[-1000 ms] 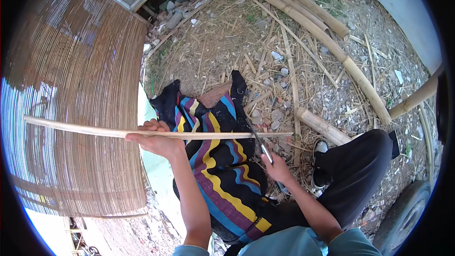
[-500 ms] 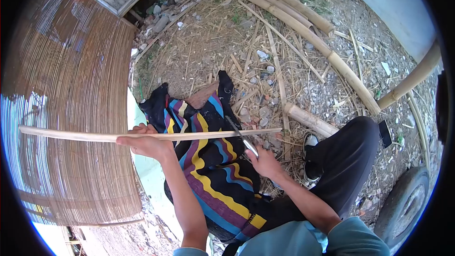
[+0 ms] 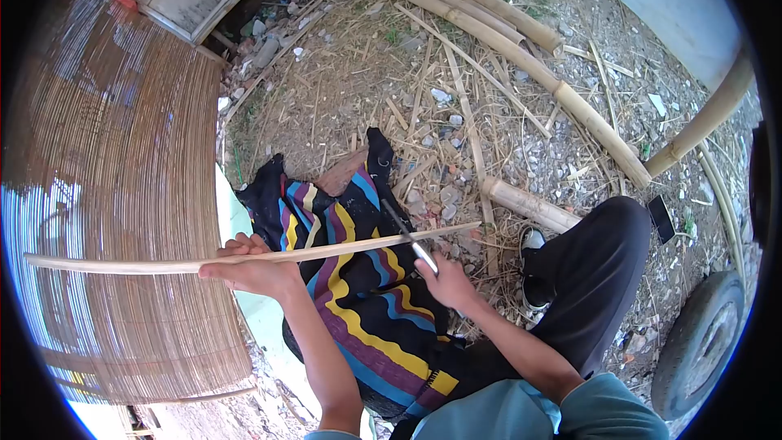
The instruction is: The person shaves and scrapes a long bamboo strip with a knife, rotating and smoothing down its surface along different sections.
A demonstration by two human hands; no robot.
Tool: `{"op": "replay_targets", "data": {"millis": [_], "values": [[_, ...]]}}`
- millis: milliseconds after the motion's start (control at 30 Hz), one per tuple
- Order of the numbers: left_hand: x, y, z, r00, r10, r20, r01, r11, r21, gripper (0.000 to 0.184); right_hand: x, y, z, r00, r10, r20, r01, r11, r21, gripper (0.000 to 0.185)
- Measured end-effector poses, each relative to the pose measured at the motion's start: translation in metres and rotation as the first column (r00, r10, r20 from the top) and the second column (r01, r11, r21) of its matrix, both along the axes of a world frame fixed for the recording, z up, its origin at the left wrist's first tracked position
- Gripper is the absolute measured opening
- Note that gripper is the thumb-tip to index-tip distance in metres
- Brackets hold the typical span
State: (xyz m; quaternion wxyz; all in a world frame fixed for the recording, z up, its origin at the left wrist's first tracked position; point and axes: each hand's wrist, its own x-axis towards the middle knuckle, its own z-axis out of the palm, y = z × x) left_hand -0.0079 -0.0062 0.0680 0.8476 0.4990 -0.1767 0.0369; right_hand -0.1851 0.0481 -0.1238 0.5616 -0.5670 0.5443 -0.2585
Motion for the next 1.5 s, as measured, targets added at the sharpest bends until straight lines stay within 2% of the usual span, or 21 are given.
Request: {"op": "replay_targets", "data": {"millis": [167, 233, 300, 367, 433, 500, 567, 667, 767, 800, 867, 900, 967, 1000, 1067, 1133, 1167, 1267, 1333, 1433, 1500], "values": [[0.002, 0.003, -0.003, 0.997, -0.065, 0.031, 0.067, 0.996, -0.062, 0.057, 0.016, 0.012, 0.008, 0.987, 0.051, 0.154, -0.038, 0.995, -0.088, 0.039], [0.003, 0.003, -0.003, 0.999, -0.013, 0.049, 0.014, 1.000, -0.022, 0.060, 0.009, 0.016, -0.050, 0.977, -0.165, 0.136, 0.181, 0.977, -0.113, 0.031], [0.008, 0.005, -0.005, 1.000, 0.023, 0.013, -0.023, 1.000, 0.010, 0.060, -0.015, 0.016, -0.114, 0.976, -0.168, -0.136, 0.159, 0.984, -0.077, 0.031], [0.016, -0.001, -0.005, 0.999, 0.053, -0.011, -0.053, 0.998, 0.026, 0.059, -0.022, 0.004, -0.107, 0.977, -0.150, -0.151, 0.139, 0.987, -0.084, 0.041], [0.022, 0.006, -0.010, 0.999, 0.001, -0.045, 0.002, 0.998, 0.070, 0.057, -0.018, -0.002, -0.042, 0.993, -0.063, -0.105, 0.090, 0.955, 0.283, 0.044], [0.012, 0.002, -0.005, 0.998, 0.022, -0.062, -0.018, 0.998, 0.063, 0.056, 0.000, 0.006, -0.031, 0.999, -0.021, -0.033, 0.018, 0.995, -0.101, 0.042], [0.009, 0.002, -0.005, 1.000, 0.027, -0.012, -0.028, 1.000, -0.011, 0.057, 0.008, 0.006, 0.010, 0.987, 0.096, 0.127, -0.083, 0.991, -0.105, 0.040], [0.002, 0.003, -0.003, 1.000, -0.004, 0.000, 0.004, 0.999, -0.044, 0.057, 0.012, 0.009, -0.001, 0.978, 0.064, 0.197, -0.027, 0.983, -0.184, 0.038], [-0.008, 0.005, 0.001, 0.999, -0.013, 0.033, 0.014, 0.999, -0.050, 0.060, -0.005, 0.009, -0.082, 0.977, -0.211, -0.008, 0.211, 0.977, 0.024, 0.042], [-0.008, 0.006, 0.000, 0.999, -0.019, 0.031, 0.020, 0.999, -0.046, 0.060, -0.011, 0.015, -0.186, 0.952, -0.267, -0.147, 0.283, 0.954, 0.099, 0.045], [-0.004, 0.007, -0.002, 0.994, -0.074, 0.076, 0.077, 0.996, -0.044, 0.060, -0.059, 0.019, -0.248, 0.820, -0.225, -0.527, 0.314, 0.946, 0.084, 0.052], [-0.005, 0.004, -0.002, 0.992, -0.100, 0.074, 0.104, 0.994, -0.046, 0.060, -0.060, 0.015, -0.252, 0.813, -0.248, -0.527, 0.339, 0.937, 0.082, 0.052], [-0.007, 0.003, -0.001, 0.994, -0.071, 0.081, 0.077, 0.995, -0.066, 0.059, -0.063, 0.020, -0.259, 0.881, -0.185, -0.435, 0.346, 0.879, 0.327, 0.057], [-0.009, 0.004, -0.001, 0.990, -0.109, 0.089, 0.116, 0.990, -0.078, 0.058, -0.051, 0.013, -0.177, 0.917, -0.334, -0.220, 0.399, 0.803, 0.443, 0.054], [-0.004, 0.002, -0.004, 0.990, -0.115, 0.080, 0.121, 0.990, -0.070, 0.057, -0.023, 0.010, -0.141, 0.926, -0.375, -0.048, 0.363, 0.846, 0.389, 0.049], [0.001, -0.001, -0.005, 0.990, -0.115, 0.080, 0.121, 0.991, -0.065, 0.057, -0.010, 0.007, -0.083, 0.956, -0.265, 0.123, 0.211, 0.916, 0.341, 0.042], [0.000, -0.003, -0.005, 0.992, -0.101, 0.080, 0.106, 0.992, -0.065, 0.057, -0.003, 0.008, -0.074, 0.983, -0.166, 0.078, 0.161, 0.985, 0.061, 0.037], [-0.002, -0.004, -0.003, 0.997, -0.054, 0.060, 0.057, 0.996, -0.062, 0.058, 0.003, 0.004, 0.005, 0.989, 0.025, 0.145, -0.025, 1.000, -0.001, 0.037], [-0.008, -0.004, -0.001, 0.998, -0.006, 0.055, 0.009, 0.998, -0.059, 0.058, 0.011, 0.006, 0.006, 0.982, 0.077, 0.170, -0.067, 0.996, -0.061, 0.037], [-0.001, -0.001, -0.001, 0.998, 0.047, 0.043, -0.045, 0.999, -0.029, 0.060, 0.005, 0.005, -0.045, 0.992, -0.124, 0.015, 0.124, 0.992, -0.036, 0.037], [-0.001, 0.009, -0.005, 0.972, -0.208, 0.110, 0.216, 0.974, -0.065, 0.059, -0.018, -0.006, -0.081, 0.974, -0.171, -0.146, 0.178, 0.983, 0.043, 0.040]]}}
